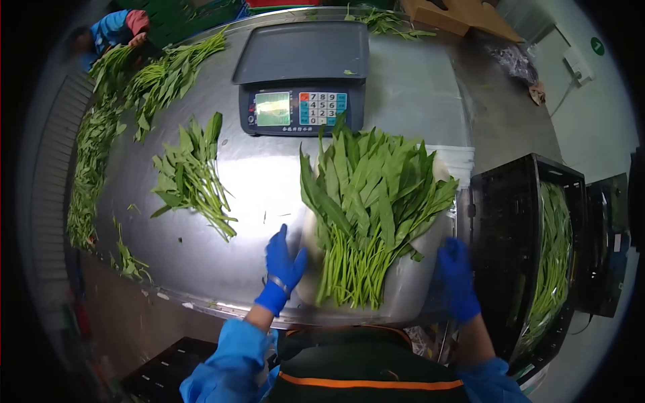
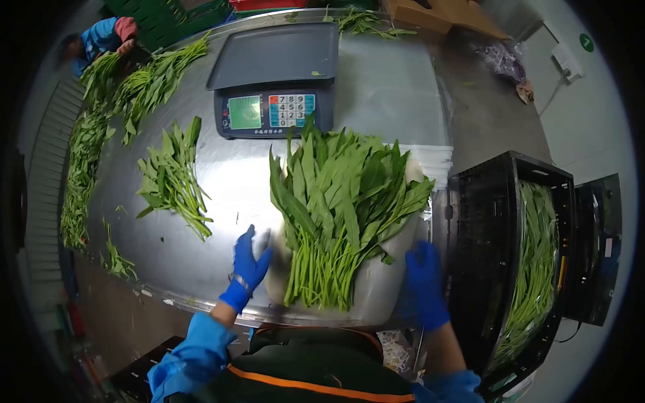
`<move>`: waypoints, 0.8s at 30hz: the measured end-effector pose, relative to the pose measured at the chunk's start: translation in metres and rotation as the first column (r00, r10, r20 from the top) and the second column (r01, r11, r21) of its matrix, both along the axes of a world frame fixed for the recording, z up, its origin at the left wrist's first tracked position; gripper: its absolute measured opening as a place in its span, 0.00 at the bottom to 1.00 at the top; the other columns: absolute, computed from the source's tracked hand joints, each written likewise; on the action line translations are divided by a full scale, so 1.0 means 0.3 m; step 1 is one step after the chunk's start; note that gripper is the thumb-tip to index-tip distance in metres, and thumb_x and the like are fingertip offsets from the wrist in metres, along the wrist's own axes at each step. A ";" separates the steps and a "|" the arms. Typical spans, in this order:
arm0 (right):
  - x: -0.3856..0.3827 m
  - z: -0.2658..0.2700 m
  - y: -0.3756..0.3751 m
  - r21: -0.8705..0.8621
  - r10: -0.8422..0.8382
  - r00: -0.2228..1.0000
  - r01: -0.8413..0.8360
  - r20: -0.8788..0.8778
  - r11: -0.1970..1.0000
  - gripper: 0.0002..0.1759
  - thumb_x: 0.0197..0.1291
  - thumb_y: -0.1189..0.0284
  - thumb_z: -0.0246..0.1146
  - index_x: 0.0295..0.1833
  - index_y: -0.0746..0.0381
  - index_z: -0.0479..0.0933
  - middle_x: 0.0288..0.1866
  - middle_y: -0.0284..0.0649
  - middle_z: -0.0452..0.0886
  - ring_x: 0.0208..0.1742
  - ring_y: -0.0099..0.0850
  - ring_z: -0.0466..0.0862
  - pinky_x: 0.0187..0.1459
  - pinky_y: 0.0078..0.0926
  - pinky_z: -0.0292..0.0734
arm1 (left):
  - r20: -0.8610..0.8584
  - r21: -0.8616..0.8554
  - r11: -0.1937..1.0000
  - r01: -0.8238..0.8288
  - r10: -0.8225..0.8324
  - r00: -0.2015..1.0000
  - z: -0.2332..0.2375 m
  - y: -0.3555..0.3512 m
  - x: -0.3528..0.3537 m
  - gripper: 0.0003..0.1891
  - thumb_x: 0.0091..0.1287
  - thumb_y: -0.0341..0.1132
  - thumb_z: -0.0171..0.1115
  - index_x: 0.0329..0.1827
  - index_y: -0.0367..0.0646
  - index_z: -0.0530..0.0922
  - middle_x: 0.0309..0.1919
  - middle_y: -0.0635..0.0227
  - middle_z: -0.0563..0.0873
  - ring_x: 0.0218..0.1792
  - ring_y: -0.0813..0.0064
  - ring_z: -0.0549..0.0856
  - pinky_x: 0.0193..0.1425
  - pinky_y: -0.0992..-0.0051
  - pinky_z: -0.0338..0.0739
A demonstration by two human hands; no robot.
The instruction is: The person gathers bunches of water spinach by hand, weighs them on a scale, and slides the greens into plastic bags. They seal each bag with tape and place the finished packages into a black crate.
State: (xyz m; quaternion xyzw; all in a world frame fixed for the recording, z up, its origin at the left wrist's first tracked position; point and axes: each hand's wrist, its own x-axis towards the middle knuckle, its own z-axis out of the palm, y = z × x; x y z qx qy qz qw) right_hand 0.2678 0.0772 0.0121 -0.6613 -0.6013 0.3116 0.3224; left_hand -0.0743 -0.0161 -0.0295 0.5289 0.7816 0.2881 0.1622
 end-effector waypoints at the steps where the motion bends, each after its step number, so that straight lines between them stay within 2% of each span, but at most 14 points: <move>1: -0.004 -0.066 0.036 0.223 -0.062 0.984 0.023 0.169 0.975 0.15 0.54 0.65 0.58 0.36 0.68 0.75 0.23 0.37 0.75 0.28 0.27 0.76 0.33 0.25 0.71 | 0.259 -0.143 0.989 0.032 0.006 0.966 -0.032 0.026 -0.014 0.30 0.54 0.39 0.59 0.60 0.38 0.63 0.45 0.52 0.77 0.47 0.56 0.76 0.53 0.64 0.68; 2: 0.009 -0.081 0.067 0.230 -0.063 0.985 0.025 0.162 0.973 0.15 0.54 0.65 0.58 0.36 0.68 0.75 0.23 0.37 0.75 0.28 0.27 0.76 0.33 0.25 0.71 | 0.497 -0.264 0.959 0.102 0.045 0.866 -0.072 0.058 -0.024 0.27 0.54 0.38 0.58 0.58 0.40 0.67 0.41 0.53 0.80 0.43 0.58 0.79 0.50 0.67 0.71; 4: 0.025 -0.080 0.104 -0.563 0.072 0.997 -0.068 -0.016 0.823 0.12 0.54 0.66 0.55 0.31 0.65 0.75 0.21 0.36 0.73 0.24 0.27 0.75 0.29 0.22 0.72 | 0.378 -0.079 0.980 0.181 -0.139 0.915 -0.108 0.112 -0.049 0.19 0.55 0.36 0.57 0.52 0.44 0.74 0.37 0.56 0.82 0.39 0.60 0.81 0.46 0.69 0.74; 7: -0.018 0.038 -0.020 -0.727 -0.015 0.948 -0.233 -0.317 0.646 0.16 0.57 0.62 0.52 0.33 0.64 0.77 0.21 0.37 0.75 0.22 0.27 0.76 0.26 0.22 0.71 | 0.160 -0.192 0.930 0.315 -0.287 0.944 -0.026 0.212 -0.082 0.16 0.55 0.34 0.56 0.48 0.48 0.77 0.38 0.57 0.81 0.40 0.57 0.80 0.45 0.65 0.74; 9: -0.171 0.115 -0.176 -0.664 0.178 0.868 -0.473 -0.463 0.579 0.16 0.60 0.63 0.49 0.35 0.62 0.77 0.24 0.37 0.77 0.20 0.25 0.75 0.25 0.19 0.71 | -0.004 -0.189 0.868 0.459 -0.468 0.884 0.077 0.302 -0.097 0.16 0.55 0.34 0.56 0.48 0.50 0.76 0.36 0.58 0.81 0.38 0.57 0.80 0.43 0.64 0.75; 12: -0.473 0.159 -0.337 -0.804 -0.579 0.573 -0.518 -0.580 0.292 0.13 0.59 0.64 0.52 0.43 0.61 0.74 0.36 0.35 0.78 0.27 0.24 0.73 0.33 0.21 0.71 | -0.166 -0.277 0.651 0.706 -0.756 0.632 0.192 0.420 -0.094 0.20 0.51 0.29 0.56 0.50 0.52 0.76 0.37 0.59 0.82 0.37 0.58 0.81 0.41 0.65 0.75; 13: -0.560 0.118 -0.361 -0.764 -0.719 0.385 -0.563 -0.579 0.314 0.12 0.59 0.64 0.53 0.43 0.60 0.73 0.37 0.35 0.77 0.28 0.23 0.72 0.33 0.21 0.70 | -0.082 -0.493 0.457 0.740 -0.872 0.484 0.280 0.439 -0.072 0.26 0.48 0.30 0.57 0.55 0.48 0.72 0.45 0.54 0.78 0.44 0.58 0.79 0.47 0.67 0.74; 14: -0.623 0.084 -0.381 -0.723 -0.824 0.179 -0.599 -0.538 0.343 0.12 0.59 0.64 0.53 0.42 0.60 0.73 0.37 0.34 0.77 0.29 0.23 0.72 0.33 0.21 0.70 | -0.075 -0.491 0.466 0.736 -0.864 0.497 0.284 0.420 -0.073 0.26 0.48 0.30 0.57 0.55 0.48 0.72 0.45 0.54 0.78 0.44 0.58 0.79 0.47 0.67 0.74; 17: -0.754 0.081 -0.343 -0.758 -0.925 0.014 -0.578 -0.381 0.303 0.10 0.60 0.63 0.53 0.37 0.59 0.72 0.31 0.33 0.75 0.25 0.23 0.69 0.28 0.20 0.67 | 0.062 -0.650 0.105 0.753 -0.980 0.190 0.345 0.304 -0.100 0.43 0.47 0.38 0.63 0.67 0.40 0.52 0.63 0.49 0.59 0.64 0.54 0.61 0.62 0.54 0.59; 20: -0.697 0.119 -0.292 -0.703 -0.935 0.103 -0.689 -0.339 0.179 0.11 0.60 0.62 0.52 0.34 0.59 0.71 0.26 0.33 0.73 0.22 0.22 0.68 0.23 0.21 0.64 | -0.171 -0.567 0.286 0.773 -0.958 0.229 0.268 0.143 -0.120 0.40 0.51 0.38 0.60 0.67 0.43 0.52 0.65 0.51 0.57 0.66 0.55 0.57 0.62 0.49 0.56; 21: -0.675 0.136 -0.266 -0.451 -0.824 0.014 -0.841 -0.567 0.297 0.12 0.60 0.61 0.52 0.32 0.59 0.72 0.23 0.35 0.70 0.20 0.24 0.67 0.20 0.22 0.63 | -0.275 -0.448 0.423 0.788 -0.904 0.328 0.170 0.108 -0.104 0.37 0.53 0.36 0.58 0.67 0.45 0.52 0.65 0.53 0.56 0.66 0.56 0.57 0.63 0.49 0.56; 22: -0.667 0.208 -0.198 -0.490 -0.404 0.313 -0.728 -0.860 0.479 0.16 0.61 0.59 0.50 0.32 0.60 0.72 0.24 0.39 0.71 0.21 0.28 0.70 0.24 0.24 0.66 | -0.358 -0.317 0.538 0.781 -0.830 0.427 0.090 0.087 -0.086 0.35 0.55 0.34 0.55 0.67 0.47 0.53 0.66 0.54 0.56 0.66 0.57 0.57 0.63 0.50 0.55; 23: -0.663 0.180 -0.116 -0.286 0.151 0.511 -0.674 -0.846 0.681 0.22 0.64 0.57 0.44 0.39 0.63 0.74 0.31 0.41 0.77 0.29 0.31 0.76 0.34 0.25 0.71 | -0.303 -0.326 0.560 0.762 -0.825 0.477 0.101 0.078 -0.080 0.33 0.56 0.30 0.51 0.67 0.50 0.53 0.66 0.57 0.57 0.66 0.58 0.59 0.64 0.50 0.54; 24: -0.655 0.151 -0.071 -0.287 0.146 0.505 -0.679 -0.851 0.676 0.22 0.64 0.57 0.44 0.39 0.63 0.74 0.31 0.41 0.77 0.29 0.31 0.76 0.34 0.25 0.71 | -0.299 -0.335 0.561 0.757 -0.825 0.479 0.130 0.056 -0.079 0.33 0.56 0.30 0.51 0.67 0.50 0.53 0.66 0.57 0.57 0.66 0.58 0.59 0.64 0.50 0.54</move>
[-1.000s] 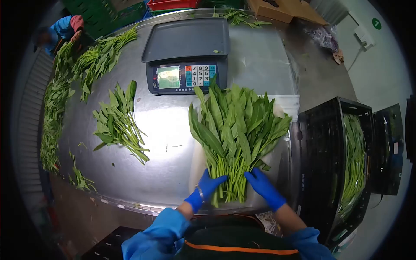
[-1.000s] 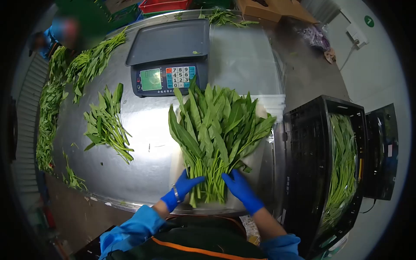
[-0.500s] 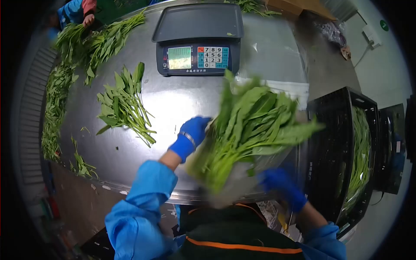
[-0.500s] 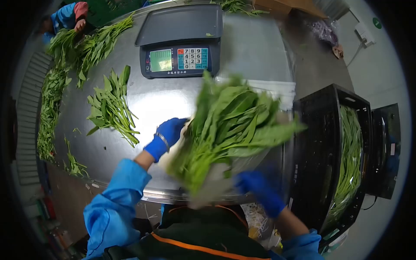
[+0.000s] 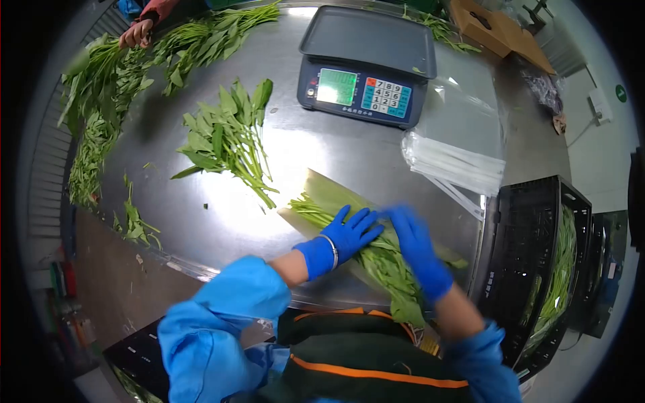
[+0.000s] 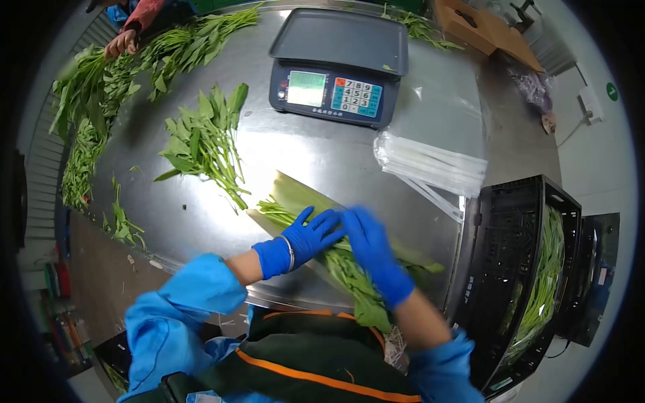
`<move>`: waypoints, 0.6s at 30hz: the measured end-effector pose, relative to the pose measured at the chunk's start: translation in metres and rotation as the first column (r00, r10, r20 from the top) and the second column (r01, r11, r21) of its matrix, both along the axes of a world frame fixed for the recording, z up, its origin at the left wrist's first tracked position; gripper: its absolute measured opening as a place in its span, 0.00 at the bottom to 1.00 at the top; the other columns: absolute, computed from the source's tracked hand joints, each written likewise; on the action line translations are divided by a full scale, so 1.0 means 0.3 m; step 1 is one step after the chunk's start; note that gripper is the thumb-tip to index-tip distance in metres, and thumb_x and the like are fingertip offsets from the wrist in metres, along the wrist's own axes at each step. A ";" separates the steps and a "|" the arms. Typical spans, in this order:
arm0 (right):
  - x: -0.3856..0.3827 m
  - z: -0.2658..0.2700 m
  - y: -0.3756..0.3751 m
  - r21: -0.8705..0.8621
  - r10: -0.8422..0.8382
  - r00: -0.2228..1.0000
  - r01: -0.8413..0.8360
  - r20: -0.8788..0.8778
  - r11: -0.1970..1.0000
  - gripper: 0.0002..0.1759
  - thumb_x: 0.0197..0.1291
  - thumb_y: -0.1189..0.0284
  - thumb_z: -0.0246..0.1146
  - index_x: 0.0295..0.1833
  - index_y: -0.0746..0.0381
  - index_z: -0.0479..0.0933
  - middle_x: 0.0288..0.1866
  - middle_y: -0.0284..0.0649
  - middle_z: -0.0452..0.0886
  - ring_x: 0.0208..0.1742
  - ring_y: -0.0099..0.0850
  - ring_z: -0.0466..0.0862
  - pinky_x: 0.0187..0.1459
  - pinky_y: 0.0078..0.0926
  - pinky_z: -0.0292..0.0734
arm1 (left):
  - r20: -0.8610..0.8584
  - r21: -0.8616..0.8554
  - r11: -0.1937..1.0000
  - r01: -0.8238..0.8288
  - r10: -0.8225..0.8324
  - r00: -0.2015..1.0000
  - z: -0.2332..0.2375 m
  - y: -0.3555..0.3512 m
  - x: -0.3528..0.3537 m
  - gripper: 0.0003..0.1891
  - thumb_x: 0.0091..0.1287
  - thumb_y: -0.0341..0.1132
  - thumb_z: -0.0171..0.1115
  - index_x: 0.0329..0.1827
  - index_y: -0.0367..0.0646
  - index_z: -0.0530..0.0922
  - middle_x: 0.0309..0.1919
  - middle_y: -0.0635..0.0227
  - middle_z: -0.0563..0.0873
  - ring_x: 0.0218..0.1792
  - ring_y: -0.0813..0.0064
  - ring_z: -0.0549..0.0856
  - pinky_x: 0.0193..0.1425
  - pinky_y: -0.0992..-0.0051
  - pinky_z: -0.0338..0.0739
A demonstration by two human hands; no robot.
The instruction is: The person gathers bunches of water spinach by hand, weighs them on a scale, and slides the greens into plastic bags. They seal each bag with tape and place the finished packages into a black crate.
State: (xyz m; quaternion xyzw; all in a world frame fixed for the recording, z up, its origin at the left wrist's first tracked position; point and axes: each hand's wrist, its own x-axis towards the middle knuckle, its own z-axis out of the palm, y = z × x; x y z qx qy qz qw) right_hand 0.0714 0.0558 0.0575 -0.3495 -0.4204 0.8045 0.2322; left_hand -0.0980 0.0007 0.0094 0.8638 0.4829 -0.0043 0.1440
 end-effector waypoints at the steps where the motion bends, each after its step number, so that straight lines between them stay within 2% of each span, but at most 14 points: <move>1: 0.008 -0.024 0.048 0.081 0.108 0.966 -0.130 0.234 0.988 0.23 0.64 0.55 0.43 0.42 0.64 0.73 0.36 0.44 0.76 0.35 0.36 0.75 0.39 0.28 0.69 | -0.037 0.092 0.994 -0.065 0.069 0.997 0.044 -0.017 0.001 0.33 0.56 0.29 0.50 0.68 0.51 0.53 0.66 0.58 0.57 0.66 0.57 0.59 0.64 0.50 0.53; 2: 0.011 -0.042 0.109 0.143 0.184 0.867 -0.277 0.463 0.950 0.25 0.64 0.54 0.42 0.46 0.65 0.72 0.41 0.48 0.75 0.42 0.40 0.74 0.45 0.31 0.67 | -0.067 0.199 0.971 -0.130 0.146 0.987 0.089 -0.026 -0.003 0.33 0.56 0.29 0.49 0.68 0.52 0.52 0.66 0.59 0.57 0.66 0.56 0.59 0.65 0.50 0.52; 4: -0.002 -0.064 0.237 0.170 0.186 0.511 -0.572 0.839 0.803 0.30 0.64 0.52 0.41 0.53 0.67 0.71 0.52 0.55 0.73 0.54 0.50 0.72 0.55 0.36 0.64 | -0.051 0.295 0.918 -0.264 0.291 0.955 0.107 -0.118 -0.011 0.36 0.54 0.29 0.56 0.68 0.47 0.51 0.65 0.54 0.56 0.65 0.54 0.59 0.66 0.54 0.52; 5: 0.001 -0.086 0.273 0.176 0.188 0.503 -0.590 0.843 0.788 0.30 0.64 0.52 0.41 0.53 0.67 0.71 0.52 0.55 0.73 0.54 0.50 0.72 0.55 0.36 0.64 | 0.319 0.183 0.715 -0.675 0.606 0.729 0.071 -0.183 0.005 0.40 0.52 0.30 0.61 0.68 0.44 0.51 0.64 0.50 0.56 0.64 0.53 0.59 0.66 0.57 0.52; 6: 0.025 -0.120 0.262 0.255 0.182 0.566 -0.605 0.804 0.754 0.31 0.63 0.50 0.42 0.57 0.66 0.67 0.54 0.56 0.71 0.56 0.50 0.70 0.57 0.36 0.62 | 0.570 -0.095 0.415 -0.905 0.768 0.292 0.031 -0.237 0.023 0.44 0.49 0.32 0.66 0.68 0.41 0.50 0.64 0.47 0.56 0.63 0.52 0.59 0.66 0.59 0.52; 7: 0.037 -0.126 0.228 0.322 0.185 0.622 -0.610 0.761 0.725 0.33 0.62 0.49 0.44 0.61 0.64 0.63 0.56 0.57 0.69 0.58 0.51 0.69 0.58 0.35 0.61 | 0.629 -0.215 0.207 -0.954 0.777 0.027 -0.024 -0.231 0.065 0.45 0.45 0.35 0.72 0.64 0.33 0.55 0.57 0.46 0.66 0.57 0.57 0.69 0.61 0.65 0.62; 8: 0.041 -0.110 0.203 0.302 0.201 0.607 -0.622 0.769 0.722 0.33 0.62 0.49 0.44 0.61 0.64 0.63 0.56 0.57 0.69 0.58 0.51 0.69 0.58 0.35 0.61 | 0.619 -0.234 0.194 -0.953 0.785 0.008 -0.083 -0.220 0.081 0.45 0.45 0.35 0.72 0.64 0.33 0.55 0.57 0.46 0.66 0.57 0.57 0.69 0.61 0.65 0.62; 9: 0.010 -0.027 0.182 0.272 0.230 0.560 -0.670 0.796 0.691 0.36 0.60 0.47 0.46 0.63 0.63 0.59 0.56 0.57 0.69 0.58 0.50 0.69 0.58 0.35 0.61 | 0.540 -0.744 0.210 -0.634 0.747 -0.387 -0.138 -0.188 0.082 0.45 0.44 0.34 0.73 0.63 0.32 0.55 0.54 0.48 0.69 0.53 0.59 0.72 0.57 0.67 0.66; 10: -0.020 0.036 0.166 0.245 0.251 0.514 -0.713 0.820 0.657 0.39 0.58 0.45 0.48 0.66 0.62 0.55 0.56 0.57 0.69 0.58 0.49 0.70 0.58 0.35 0.62 | 0.251 -0.961 0.265 -0.080 0.712 -0.656 -0.160 -0.150 0.080 0.45 0.43 0.34 0.73 0.62 0.31 0.55 0.51 0.50 0.73 0.50 0.62 0.75 0.54 0.69 0.70; 11: -0.015 0.055 0.123 0.397 0.185 0.513 -0.807 0.839 0.437 0.45 0.53 0.43 0.52 0.69 0.59 0.47 0.60 0.60 0.63 0.57 0.51 0.69 0.57 0.37 0.64 | 0.345 -0.933 0.319 -0.163 0.675 -0.652 -0.115 -0.110 0.083 0.36 0.48 0.34 0.70 0.57 0.31 0.61 0.45 0.55 0.78 0.43 0.67 0.79 0.46 0.74 0.75; 13: -0.041 0.022 -0.024 0.352 -0.111 0.342 -0.932 0.933 0.090 0.47 0.51 0.53 0.60 0.69 0.61 0.45 0.65 0.59 0.55 0.57 0.54 0.68 0.57 0.39 0.64 | 0.377 -0.926 0.256 -0.279 0.695 -0.613 -0.184 -0.065 0.116 0.32 0.50 0.34 0.69 0.55 0.31 0.63 0.45 0.55 0.77 0.44 0.68 0.79 0.45 0.74 0.76; 15: -0.064 0.007 -0.010 0.328 -0.081 0.318 -0.922 0.944 0.204 0.48 0.49 0.55 0.62 0.69 0.61 0.44 0.65 0.59 0.54 0.58 0.55 0.66 0.58 0.40 0.63 | 0.424 -0.892 0.233 -0.388 0.729 -0.538 -0.148 0.006 0.130 0.29 0.51 0.34 0.68 0.52 0.32 0.65 0.45 0.55 0.77 0.44 0.68 0.79 0.44 0.74 0.76; 17: 0.003 0.051 0.053 0.299 -0.053 0.298 -0.899 0.953 0.320 0.49 0.48 0.56 0.63 0.69 0.61 0.44 0.65 0.59 0.53 0.59 0.57 0.64 0.58 0.40 0.62 | 0.358 -0.934 0.317 -0.166 0.822 -0.442 0.018 0.043 0.093 0.23 0.55 0.33 0.64 0.53 0.37 0.68 0.50 0.60 0.75 0.44 0.73 0.78 0.43 0.76 0.75; 18: 0.070 0.113 0.074 0.357 -0.005 0.394 -0.828 0.919 0.431 0.49 0.48 0.57 0.64 0.69 0.59 0.44 0.64 0.59 0.54 0.59 0.55 0.65 0.57 0.39 0.64 | 0.368 -0.930 0.336 -0.151 0.832 -0.416 0.050 0.072 0.078 0.23 0.55 0.33 0.64 0.53 0.37 0.68 0.50 0.60 0.75 0.44 0.73 0.78 0.43 0.76 0.75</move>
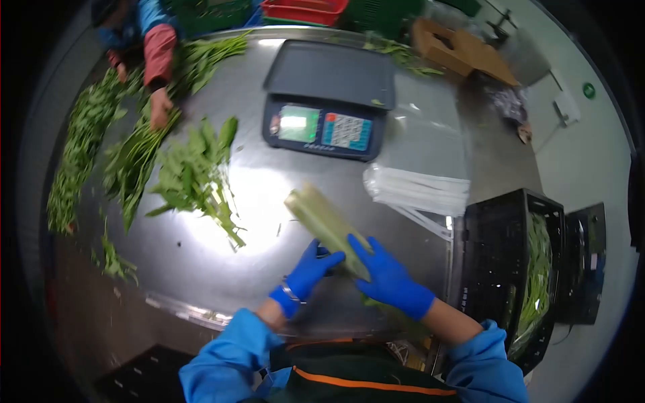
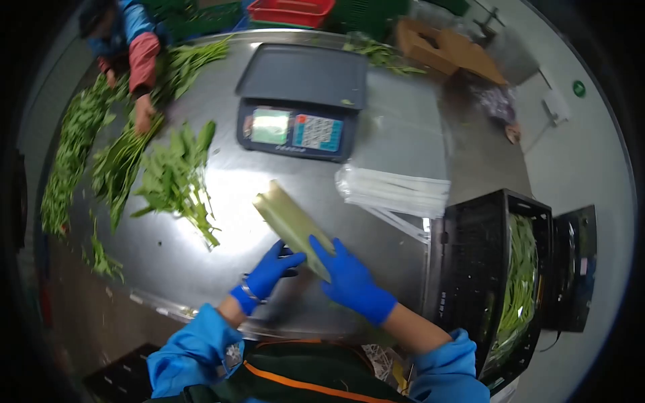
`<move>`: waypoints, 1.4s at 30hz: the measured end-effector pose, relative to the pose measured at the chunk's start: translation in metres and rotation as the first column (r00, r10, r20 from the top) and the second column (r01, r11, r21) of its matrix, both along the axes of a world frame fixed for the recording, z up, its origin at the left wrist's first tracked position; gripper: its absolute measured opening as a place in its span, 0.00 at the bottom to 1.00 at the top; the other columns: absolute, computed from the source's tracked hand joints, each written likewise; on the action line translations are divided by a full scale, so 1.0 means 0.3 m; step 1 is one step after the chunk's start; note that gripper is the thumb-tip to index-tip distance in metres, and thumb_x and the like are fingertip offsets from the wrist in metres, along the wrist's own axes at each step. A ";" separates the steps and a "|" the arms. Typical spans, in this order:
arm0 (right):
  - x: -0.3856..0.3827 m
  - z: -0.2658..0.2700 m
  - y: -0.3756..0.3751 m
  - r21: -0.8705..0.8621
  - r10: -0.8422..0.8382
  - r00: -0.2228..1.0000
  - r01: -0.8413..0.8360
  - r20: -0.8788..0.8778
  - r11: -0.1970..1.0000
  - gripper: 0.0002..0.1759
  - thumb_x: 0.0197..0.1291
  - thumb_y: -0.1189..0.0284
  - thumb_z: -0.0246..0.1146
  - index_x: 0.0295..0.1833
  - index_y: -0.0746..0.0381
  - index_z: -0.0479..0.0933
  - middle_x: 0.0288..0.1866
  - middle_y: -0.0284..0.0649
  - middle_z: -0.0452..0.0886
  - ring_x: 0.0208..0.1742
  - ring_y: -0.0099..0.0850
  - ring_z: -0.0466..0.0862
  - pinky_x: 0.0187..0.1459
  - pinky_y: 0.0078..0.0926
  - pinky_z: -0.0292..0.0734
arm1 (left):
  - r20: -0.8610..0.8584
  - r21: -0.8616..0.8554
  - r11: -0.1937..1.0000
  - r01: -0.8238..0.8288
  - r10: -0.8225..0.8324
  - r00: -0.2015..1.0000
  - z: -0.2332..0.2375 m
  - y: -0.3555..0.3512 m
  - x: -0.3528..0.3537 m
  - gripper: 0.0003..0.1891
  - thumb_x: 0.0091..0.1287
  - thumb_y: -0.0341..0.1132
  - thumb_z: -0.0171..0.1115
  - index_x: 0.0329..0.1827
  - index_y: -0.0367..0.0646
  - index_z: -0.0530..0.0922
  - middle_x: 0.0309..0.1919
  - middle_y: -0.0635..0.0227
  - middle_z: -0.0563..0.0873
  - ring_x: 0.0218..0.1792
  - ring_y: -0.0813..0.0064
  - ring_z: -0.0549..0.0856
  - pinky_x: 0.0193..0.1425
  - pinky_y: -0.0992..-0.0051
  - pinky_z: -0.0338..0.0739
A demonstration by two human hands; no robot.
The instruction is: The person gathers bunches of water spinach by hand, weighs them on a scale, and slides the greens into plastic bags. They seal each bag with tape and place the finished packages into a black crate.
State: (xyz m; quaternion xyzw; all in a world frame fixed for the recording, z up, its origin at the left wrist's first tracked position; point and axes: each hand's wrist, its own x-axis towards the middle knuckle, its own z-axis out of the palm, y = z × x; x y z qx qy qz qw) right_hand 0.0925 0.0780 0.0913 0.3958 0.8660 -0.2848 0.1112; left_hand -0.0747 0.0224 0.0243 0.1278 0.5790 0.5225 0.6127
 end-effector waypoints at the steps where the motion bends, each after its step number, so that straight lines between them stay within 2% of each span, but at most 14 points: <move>1: 0.069 0.049 0.020 -0.088 -0.101 0.989 0.092 -0.110 0.992 0.48 0.48 0.58 0.64 0.69 0.58 0.45 0.63 0.60 0.55 0.59 0.53 0.66 0.56 0.38 0.65 | -0.108 0.007 0.981 0.193 -0.191 0.976 0.028 0.049 -0.026 0.22 0.56 0.34 0.62 0.53 0.38 0.68 0.50 0.60 0.74 0.44 0.72 0.77 0.43 0.75 0.74; 2: 0.157 0.077 0.035 -0.084 -0.190 0.953 0.175 -0.234 0.981 0.47 0.49 0.60 0.64 0.69 0.59 0.46 0.64 0.58 0.56 0.60 0.50 0.66 0.56 0.37 0.66 | -0.220 -0.003 0.927 0.375 -0.366 0.904 0.047 0.120 -0.034 0.21 0.58 0.34 0.60 0.54 0.39 0.69 0.50 0.59 0.73 0.44 0.72 0.76 0.43 0.74 0.73; 4: 0.348 0.095 0.015 -0.087 -0.344 0.852 0.338 -0.395 0.937 0.45 0.49 0.65 0.65 0.69 0.60 0.48 0.63 0.52 0.59 0.61 0.45 0.66 0.55 0.34 0.67 | -0.770 0.410 0.838 0.361 0.105 0.629 0.007 0.338 0.054 0.23 0.56 0.35 0.60 0.55 0.41 0.68 0.44 0.56 0.77 0.42 0.62 0.77 0.45 0.70 0.74; 6: 0.489 0.080 -0.074 -0.161 -0.559 0.710 0.549 -0.428 0.820 0.43 0.48 0.71 0.66 0.68 0.61 0.51 0.61 0.47 0.63 0.58 0.40 0.68 0.53 0.30 0.69 | -0.807 0.524 0.663 0.535 0.185 0.561 -0.029 0.632 0.184 0.20 0.59 0.37 0.58 0.54 0.44 0.70 0.44 0.59 0.76 0.43 0.66 0.77 0.43 0.71 0.73; 10: 0.629 0.069 -0.242 -0.130 -0.710 0.610 0.719 -0.353 0.683 0.44 0.43 0.81 0.66 0.68 0.62 0.52 0.61 0.42 0.62 0.59 0.34 0.64 0.56 0.27 0.62 | -0.997 -0.064 0.383 0.922 0.023 -0.078 -0.251 1.094 0.322 0.18 0.51 0.40 0.65 0.44 0.45 0.77 0.39 0.60 0.79 0.42 0.61 0.77 0.46 0.63 0.71; 12: 0.706 0.014 -0.313 0.009 -0.579 0.689 0.646 -0.436 0.763 0.46 0.43 0.82 0.66 0.68 0.63 0.51 0.67 0.46 0.55 0.67 0.34 0.56 0.64 0.30 0.54 | -0.894 0.207 0.525 0.826 -0.241 0.377 -0.368 1.176 0.334 0.09 0.48 0.39 0.67 0.28 0.45 0.82 0.25 0.62 0.83 0.30 0.65 0.82 0.38 0.70 0.75; 14: 0.718 0.022 -0.416 0.063 -0.719 0.693 0.721 -0.047 0.690 0.40 0.54 0.60 0.62 0.67 0.64 0.52 0.64 0.47 0.63 0.65 0.33 0.63 0.62 0.22 0.58 | -0.868 0.204 0.580 0.788 -0.264 0.419 -0.430 1.217 0.338 0.08 0.49 0.39 0.65 0.27 0.45 0.82 0.24 0.62 0.83 0.32 0.63 0.82 0.40 0.68 0.74; 20: 0.724 -0.014 -0.397 -0.360 -0.926 0.246 0.868 -0.287 0.342 0.44 0.42 0.82 0.64 0.67 0.63 0.53 0.59 0.41 0.64 0.57 0.33 0.64 0.56 0.26 0.61 | -0.959 0.234 0.507 0.829 -0.016 0.281 -0.262 0.944 0.332 0.07 0.58 0.37 0.59 0.35 0.47 0.82 0.30 0.62 0.82 0.32 0.60 0.81 0.38 0.67 0.75; 22: 0.698 0.039 -0.409 -0.416 -0.940 0.118 0.874 -0.319 0.251 0.43 0.42 0.80 0.65 0.67 0.61 0.55 0.51 0.38 0.71 0.47 0.31 0.71 0.48 0.24 0.70 | -0.993 -0.109 0.408 0.907 -0.076 -0.085 -0.229 0.818 0.311 0.10 0.59 0.40 0.55 0.38 0.48 0.81 0.31 0.61 0.81 0.35 0.59 0.79 0.40 0.65 0.74; 28: 0.637 0.138 -0.435 -0.088 -0.837 0.275 0.930 -0.473 0.356 0.44 0.39 0.78 0.65 0.66 0.63 0.56 0.54 0.46 0.69 0.56 0.36 0.70 0.55 0.28 0.65 | -0.993 0.071 0.231 0.970 0.112 0.046 -0.328 0.559 0.287 0.18 0.49 0.41 0.65 0.44 0.48 0.79 0.38 0.62 0.82 0.42 0.60 0.78 0.49 0.66 0.70; 31: 0.636 0.135 -0.536 0.017 -0.804 0.396 0.901 -0.444 0.434 0.43 0.40 0.76 0.66 0.66 0.62 0.57 0.59 0.48 0.67 0.61 0.38 0.67 0.59 0.30 0.62 | -0.859 0.386 0.405 0.829 -0.171 0.483 -0.359 0.526 0.299 0.08 0.52 0.38 0.63 0.35 0.50 0.82 0.41 0.67 0.82 0.49 0.63 0.76 0.55 0.61 0.64; 34: 0.588 0.166 -0.627 -0.147 -0.848 0.406 0.868 -0.340 0.475 0.42 0.41 0.74 0.67 0.65 0.59 0.59 0.61 0.47 0.65 0.64 0.39 0.64 0.61 0.31 0.60 | -0.977 0.158 0.258 0.953 0.181 0.113 -0.313 0.413 0.317 0.08 0.53 0.36 0.62 0.36 0.50 0.81 0.41 0.69 0.82 0.48 0.66 0.77 0.56 0.63 0.63; 39: 0.487 0.139 -0.565 -0.309 -0.794 0.555 0.731 -0.249 0.608 0.42 0.45 0.71 0.65 0.67 0.55 0.55 0.64 0.50 0.59 0.65 0.45 0.62 0.62 0.35 0.59 | -0.897 0.441 0.507 0.741 0.220 0.384 -0.254 0.338 0.381 0.07 0.55 0.33 0.60 0.37 0.48 0.81 0.40 0.72 0.83 0.46 0.75 0.78 0.59 0.64 0.59; 42: 0.440 -0.096 -0.414 -0.088 -0.740 0.607 0.753 -0.292 0.652 0.43 0.50 0.68 0.62 0.69 0.56 0.48 0.65 0.58 0.53 0.63 0.54 0.60 0.61 0.39 0.60 | -0.824 0.565 0.372 0.736 0.294 0.485 -0.067 0.307 0.436 0.06 0.54 0.31 0.60 0.35 0.47 0.80 0.38 0.74 0.83 0.45 0.75 0.79 0.58 0.64 0.59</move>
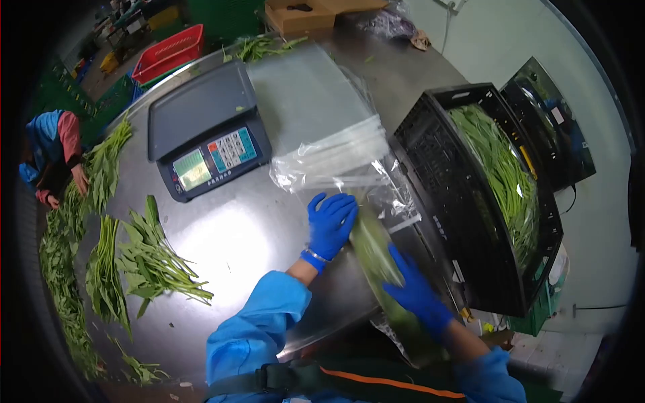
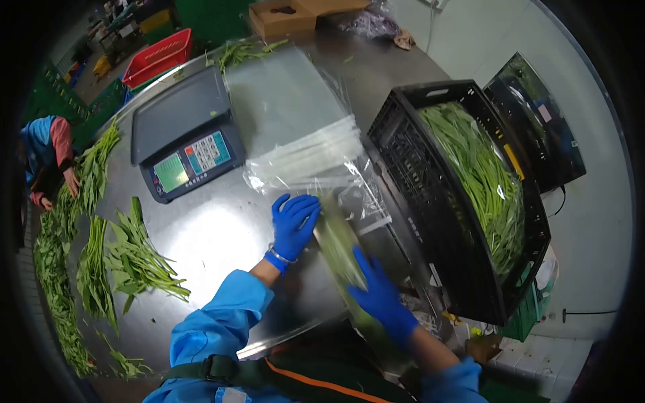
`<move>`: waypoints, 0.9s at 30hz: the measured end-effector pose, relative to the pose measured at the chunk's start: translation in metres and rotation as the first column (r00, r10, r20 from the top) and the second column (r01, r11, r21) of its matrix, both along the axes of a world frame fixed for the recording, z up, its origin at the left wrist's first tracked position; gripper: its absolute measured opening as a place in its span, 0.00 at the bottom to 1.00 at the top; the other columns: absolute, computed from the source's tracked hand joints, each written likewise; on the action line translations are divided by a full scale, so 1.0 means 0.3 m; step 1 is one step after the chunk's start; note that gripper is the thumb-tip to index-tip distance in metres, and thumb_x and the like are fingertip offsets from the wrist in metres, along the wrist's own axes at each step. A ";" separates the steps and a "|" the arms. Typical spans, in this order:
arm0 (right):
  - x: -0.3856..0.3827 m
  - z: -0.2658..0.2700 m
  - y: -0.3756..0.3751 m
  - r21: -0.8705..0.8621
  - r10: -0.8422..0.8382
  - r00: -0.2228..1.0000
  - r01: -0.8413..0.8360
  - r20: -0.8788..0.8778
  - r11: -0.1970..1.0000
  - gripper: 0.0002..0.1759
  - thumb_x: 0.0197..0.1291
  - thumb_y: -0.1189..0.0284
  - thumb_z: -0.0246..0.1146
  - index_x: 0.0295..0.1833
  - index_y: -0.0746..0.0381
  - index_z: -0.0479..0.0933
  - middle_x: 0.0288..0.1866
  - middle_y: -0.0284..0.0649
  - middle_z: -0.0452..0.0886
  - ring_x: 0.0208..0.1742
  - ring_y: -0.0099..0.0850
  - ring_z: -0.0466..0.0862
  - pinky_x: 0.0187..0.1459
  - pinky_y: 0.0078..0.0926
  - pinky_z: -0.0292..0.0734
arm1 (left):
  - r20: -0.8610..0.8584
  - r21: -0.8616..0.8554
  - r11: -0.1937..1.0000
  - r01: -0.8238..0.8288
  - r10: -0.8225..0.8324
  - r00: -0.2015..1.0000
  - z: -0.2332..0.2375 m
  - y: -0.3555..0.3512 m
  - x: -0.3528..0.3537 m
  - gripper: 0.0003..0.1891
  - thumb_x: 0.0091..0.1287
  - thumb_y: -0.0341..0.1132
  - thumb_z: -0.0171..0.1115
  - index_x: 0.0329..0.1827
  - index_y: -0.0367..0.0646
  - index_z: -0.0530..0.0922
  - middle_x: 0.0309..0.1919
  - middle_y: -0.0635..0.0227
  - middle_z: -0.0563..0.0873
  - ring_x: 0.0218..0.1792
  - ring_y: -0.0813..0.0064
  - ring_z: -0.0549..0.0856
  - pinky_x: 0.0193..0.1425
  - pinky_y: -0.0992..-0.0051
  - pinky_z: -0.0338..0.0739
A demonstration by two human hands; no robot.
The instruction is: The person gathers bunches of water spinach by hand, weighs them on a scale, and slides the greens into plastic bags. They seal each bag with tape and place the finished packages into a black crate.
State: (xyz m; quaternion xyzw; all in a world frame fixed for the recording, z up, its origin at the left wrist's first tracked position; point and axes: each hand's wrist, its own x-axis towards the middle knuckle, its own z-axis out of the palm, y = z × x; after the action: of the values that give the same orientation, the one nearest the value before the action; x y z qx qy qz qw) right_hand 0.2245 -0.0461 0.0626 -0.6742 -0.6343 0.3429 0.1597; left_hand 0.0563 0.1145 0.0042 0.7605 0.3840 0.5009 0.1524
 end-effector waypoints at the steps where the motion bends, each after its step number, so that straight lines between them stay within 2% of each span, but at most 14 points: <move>1: -0.062 -0.037 0.052 0.155 -0.079 0.995 0.069 0.059 0.985 0.42 0.51 0.68 0.61 0.69 0.57 0.47 0.65 0.58 0.54 0.62 0.53 0.62 0.60 0.38 0.61 | -0.063 -0.079 0.993 0.085 -0.090 0.994 -0.019 -0.018 0.012 0.10 0.54 0.32 0.61 0.39 0.46 0.79 0.44 0.68 0.80 0.51 0.68 0.75 0.60 0.64 0.57; 3: -0.109 -0.056 0.120 0.321 -0.153 0.984 0.116 0.095 0.940 0.42 0.51 0.68 0.61 0.69 0.59 0.47 0.64 0.58 0.54 0.61 0.53 0.64 0.59 0.37 0.63 | -0.041 -0.157 0.986 -0.055 0.049 0.998 -0.043 -0.068 0.014 0.16 0.53 0.35 0.63 0.45 0.44 0.76 0.50 0.61 0.75 0.55 0.63 0.71 0.62 0.62 0.56; 4: -0.109 -0.057 0.140 0.254 -0.371 0.864 0.464 -0.340 0.849 0.41 0.53 0.67 0.60 0.69 0.60 0.46 0.64 0.54 0.55 0.59 0.47 0.66 0.57 0.34 0.64 | -0.022 -0.226 0.957 -0.180 0.180 0.983 -0.058 -0.088 0.011 0.23 0.51 0.38 0.65 0.52 0.42 0.73 0.56 0.55 0.70 0.59 0.57 0.67 0.63 0.61 0.54; 5: -0.108 -0.057 0.155 0.034 -0.511 0.523 0.720 -0.682 0.693 0.40 0.55 0.66 0.59 0.69 0.61 0.46 0.64 0.51 0.55 0.57 0.41 0.68 0.56 0.31 0.65 | 0.108 -0.411 0.871 -0.268 0.338 0.935 -0.105 -0.102 -0.003 0.41 0.48 0.44 0.69 0.63 0.38 0.59 0.63 0.45 0.55 0.63 0.47 0.57 0.66 0.59 0.51; 6: -0.062 -0.063 0.179 0.025 -0.514 0.516 0.721 -0.685 0.692 0.40 0.55 0.66 0.59 0.69 0.61 0.46 0.64 0.51 0.55 0.57 0.41 0.68 0.56 0.31 0.65 | 0.138 -0.609 0.752 -0.253 0.414 0.900 -0.148 -0.098 -0.037 0.48 0.49 0.47 0.69 0.66 0.34 0.49 0.65 0.44 0.51 0.64 0.52 0.57 0.66 0.63 0.51; 8: 0.088 -0.104 0.237 -0.367 -0.624 0.473 0.528 -0.622 0.766 0.40 0.55 0.58 0.59 0.68 0.61 0.50 0.57 0.46 0.67 0.54 0.39 0.71 0.54 0.33 0.67 | 0.460 -0.879 0.367 0.304 0.484 0.745 -0.132 -0.093 -0.103 0.49 0.51 0.47 0.67 0.66 0.33 0.44 0.65 0.45 0.50 0.66 0.59 0.55 0.66 0.67 0.52; 12: 0.131 -0.249 0.303 -0.219 -0.445 0.779 0.387 -0.441 0.896 0.21 0.60 0.61 0.54 0.53 0.64 0.69 0.40 0.40 0.76 0.34 0.29 0.76 0.38 0.27 0.71 | 0.497 -0.867 0.196 0.458 0.405 0.767 -0.019 -0.137 -0.236 0.28 0.57 0.43 0.63 0.55 0.32 0.68 0.51 0.57 0.76 0.49 0.72 0.76 0.51 0.75 0.70; 14: 0.078 -0.314 0.085 0.180 -0.221 0.943 0.269 -0.248 0.946 0.16 0.62 0.65 0.51 0.35 0.66 0.76 0.24 0.35 0.75 0.25 0.23 0.71 0.30 0.25 0.69 | 0.339 -0.910 0.355 0.216 0.333 0.880 -0.018 -0.287 -0.279 0.17 0.56 0.38 0.62 0.44 0.36 0.76 0.38 0.64 0.82 0.35 0.74 0.80 0.41 0.75 0.74; 15: 0.034 -0.236 -0.026 -0.148 -0.388 0.897 0.363 -0.211 0.920 0.14 0.61 0.67 0.51 0.34 0.67 0.75 0.22 0.34 0.73 0.24 0.22 0.71 0.30 0.24 0.69 | 0.176 -0.851 0.522 0.060 0.176 0.969 -0.025 -0.404 -0.311 0.14 0.56 0.35 0.61 0.43 0.38 0.77 0.37 0.63 0.81 0.34 0.70 0.80 0.39 0.72 0.74; 18: -0.030 -0.206 -0.364 -0.230 -0.445 0.884 0.408 -0.143 0.884 0.12 0.58 0.67 0.56 0.36 0.66 0.76 0.24 0.37 0.77 0.25 0.24 0.76 0.30 0.24 0.71 | -0.175 -0.639 0.765 -0.081 -0.043 0.984 0.003 -0.698 -0.432 0.10 0.53 0.28 0.56 0.39 0.41 0.77 0.33 0.57 0.79 0.33 0.56 0.79 0.36 0.66 0.74; 23: -0.022 0.104 -0.189 -0.224 -0.538 0.761 0.489 -0.362 0.843 0.10 0.57 0.70 0.55 0.34 0.66 0.76 0.25 0.34 0.77 0.24 0.25 0.77 0.29 0.18 0.71 | 0.011 -0.532 0.847 0.011 -0.005 1.000 0.259 -0.489 -0.403 0.09 0.53 0.27 0.55 0.39 0.39 0.75 0.31 0.55 0.77 0.31 0.54 0.78 0.36 0.65 0.73; 24: -0.031 0.233 -0.088 -0.208 -0.478 0.670 0.444 -0.569 0.871 0.10 0.57 0.71 0.54 0.35 0.66 0.76 0.25 0.34 0.77 0.25 0.23 0.77 0.30 0.17 0.71 | 0.023 -0.448 0.894 0.015 -0.006 1.000 0.338 -0.389 -0.383 0.09 0.54 0.27 0.55 0.38 0.38 0.74 0.29 0.56 0.77 0.30 0.56 0.78 0.35 0.67 0.73; 26: 0.104 0.167 0.102 0.266 -0.224 0.813 0.416 -0.538 0.870 0.12 0.59 0.72 0.49 0.44 0.65 0.75 0.29 0.32 0.77 0.28 0.20 0.77 0.30 0.15 0.70 | -0.181 -0.227 0.968 -0.106 0.065 0.981 0.395 -0.145 -0.369 0.10 0.59 0.38 0.56 0.33 0.39 0.77 0.25 0.60 0.78 0.25 0.66 0.78 0.32 0.72 0.72; 27: 0.042 0.329 0.199 0.180 -0.165 0.734 0.367 -0.658 0.913 0.13 0.59 0.70 0.49 0.44 0.63 0.75 0.27 0.33 0.76 0.27 0.20 0.76 0.29 0.14 0.70 | 0.184 -0.621 0.760 0.192 -0.097 0.978 0.445 -0.003 -0.381 0.18 0.61 0.46 0.56 0.26 0.37 0.77 0.18 0.64 0.78 0.21 0.73 0.77 0.30 0.73 0.71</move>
State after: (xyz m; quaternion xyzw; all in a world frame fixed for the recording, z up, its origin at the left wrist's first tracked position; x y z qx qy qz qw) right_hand 0.2371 0.0137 0.1615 -0.5727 -0.4835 0.4218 0.5102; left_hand -0.0579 0.1136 0.1376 0.6544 0.4590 0.3807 0.4649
